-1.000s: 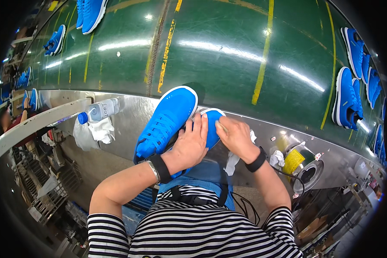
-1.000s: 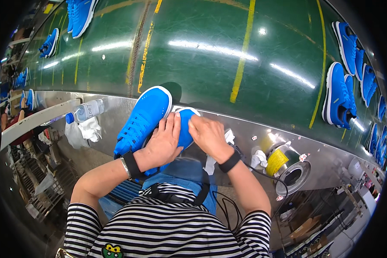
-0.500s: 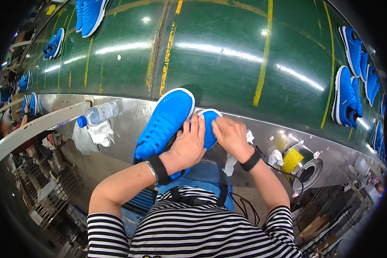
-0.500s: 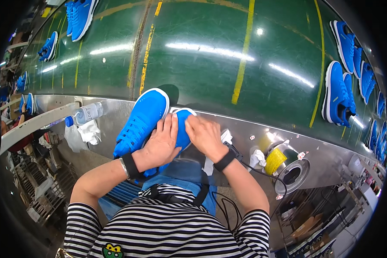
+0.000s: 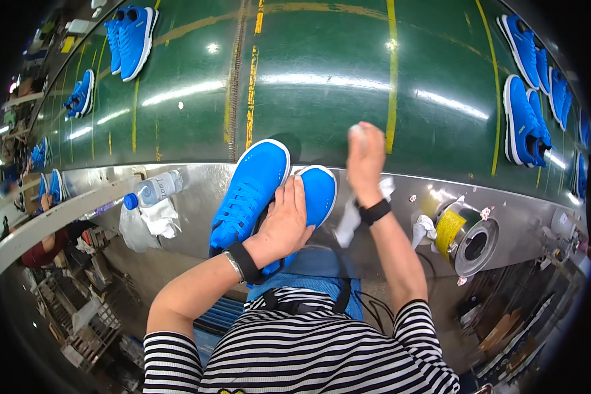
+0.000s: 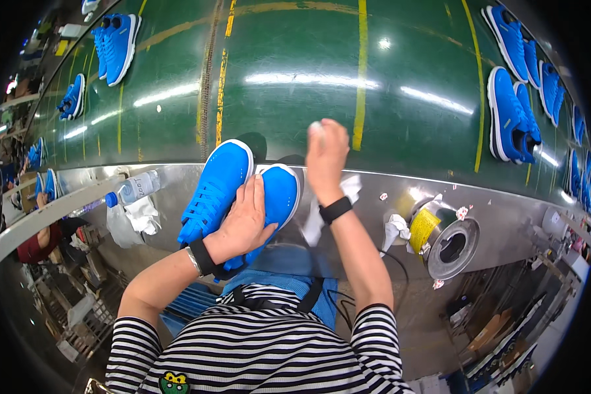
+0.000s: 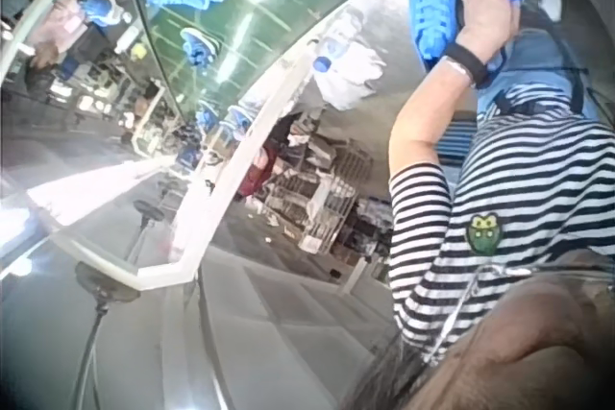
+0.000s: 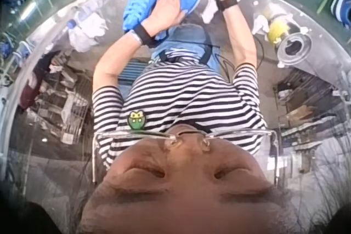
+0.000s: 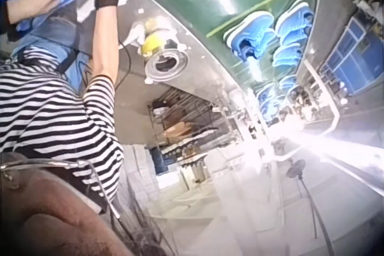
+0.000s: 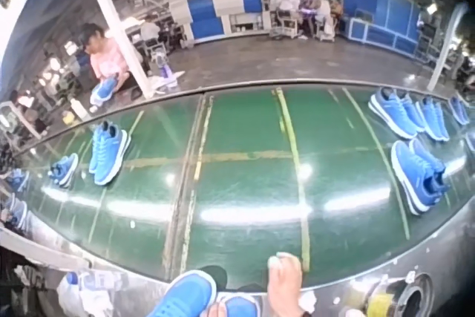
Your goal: The person wipes the white soles and blue uppers of blue sneakers with a white cloth on a factory assembly line. They handle multiple pairs, rotate the shoes to access different sides, and place cleaned pairs back on the conveyor belt.
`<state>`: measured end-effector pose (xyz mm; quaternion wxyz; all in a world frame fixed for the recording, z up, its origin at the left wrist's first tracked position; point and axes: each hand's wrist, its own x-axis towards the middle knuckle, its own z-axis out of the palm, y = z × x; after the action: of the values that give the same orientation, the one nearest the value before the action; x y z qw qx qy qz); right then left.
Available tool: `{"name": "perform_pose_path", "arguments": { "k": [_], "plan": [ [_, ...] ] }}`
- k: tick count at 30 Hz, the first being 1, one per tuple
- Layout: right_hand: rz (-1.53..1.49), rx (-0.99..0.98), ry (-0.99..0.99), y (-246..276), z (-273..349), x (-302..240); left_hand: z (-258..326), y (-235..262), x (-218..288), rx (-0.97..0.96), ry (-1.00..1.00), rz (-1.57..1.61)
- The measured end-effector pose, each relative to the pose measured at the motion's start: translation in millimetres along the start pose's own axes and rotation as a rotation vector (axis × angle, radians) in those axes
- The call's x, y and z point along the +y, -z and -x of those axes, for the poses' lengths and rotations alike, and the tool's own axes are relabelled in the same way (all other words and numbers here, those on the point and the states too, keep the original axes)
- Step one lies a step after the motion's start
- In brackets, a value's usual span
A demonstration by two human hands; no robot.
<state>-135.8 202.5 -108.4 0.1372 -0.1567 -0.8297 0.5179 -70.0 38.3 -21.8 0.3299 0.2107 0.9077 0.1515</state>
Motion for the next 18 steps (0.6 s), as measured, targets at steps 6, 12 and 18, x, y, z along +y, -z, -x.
{"name": "perform_pose_path", "arguments": {
  "k": [6, 12, 18],
  "plan": [
    [0.018, -0.44, 0.295, 14, 48, -31, 0, -4, -3, 0.03, -0.05, -0.019],
    [0.298, -0.236, 0.384, 47, 0, 16, -2, -6, -3, 0.069, -0.061, -0.027],
    [0.435, -0.62, 0.169, 72, 7, 15, -2, -6, -4, 0.098, -0.093, -0.027]
  ]
}}
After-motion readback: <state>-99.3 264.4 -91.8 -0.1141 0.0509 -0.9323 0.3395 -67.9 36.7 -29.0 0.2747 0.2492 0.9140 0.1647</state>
